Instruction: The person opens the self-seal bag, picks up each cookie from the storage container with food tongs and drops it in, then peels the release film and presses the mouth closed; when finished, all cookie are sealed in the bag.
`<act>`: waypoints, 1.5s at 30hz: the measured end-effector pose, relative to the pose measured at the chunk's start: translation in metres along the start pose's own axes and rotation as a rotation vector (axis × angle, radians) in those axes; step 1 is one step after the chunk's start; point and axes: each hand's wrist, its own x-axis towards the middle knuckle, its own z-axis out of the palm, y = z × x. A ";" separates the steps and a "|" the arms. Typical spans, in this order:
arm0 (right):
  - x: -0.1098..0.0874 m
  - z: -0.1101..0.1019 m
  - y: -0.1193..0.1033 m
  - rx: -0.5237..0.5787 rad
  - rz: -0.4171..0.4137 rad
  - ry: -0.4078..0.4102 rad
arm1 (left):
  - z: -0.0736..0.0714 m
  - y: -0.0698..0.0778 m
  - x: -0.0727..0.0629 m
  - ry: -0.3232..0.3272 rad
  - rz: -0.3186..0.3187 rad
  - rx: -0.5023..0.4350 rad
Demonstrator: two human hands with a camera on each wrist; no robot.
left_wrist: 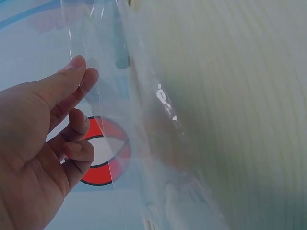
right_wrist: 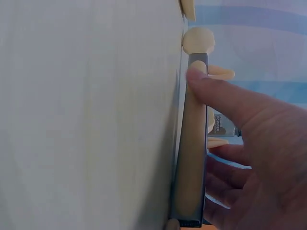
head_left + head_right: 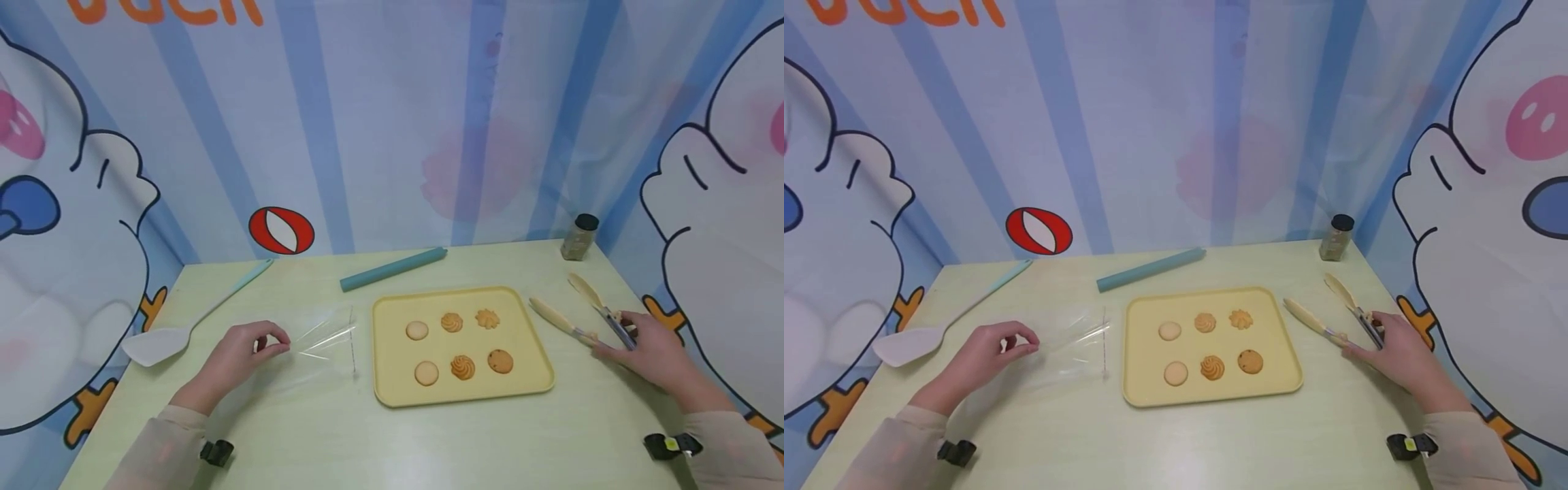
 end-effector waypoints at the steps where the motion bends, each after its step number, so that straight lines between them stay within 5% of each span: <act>1: 0.000 0.001 0.000 0.001 -0.001 0.002 | 0.000 0.000 0.000 0.001 0.001 0.000; 12: 0.000 0.004 0.001 0.022 -0.044 0.075 | 0.000 -0.001 -0.001 0.003 -0.001 -0.002; 19: -0.002 0.001 -0.006 0.059 -0.140 0.185 | -0.001 -0.001 0.001 0.008 0.003 0.004; 25: -0.001 -0.006 -0.033 0.030 -0.262 0.229 | -0.001 -0.001 0.001 0.002 0.000 0.001; 45: 0.009 0.004 -0.137 0.055 -0.465 0.034 | 0.001 -0.005 0.000 -0.003 -0.003 -0.007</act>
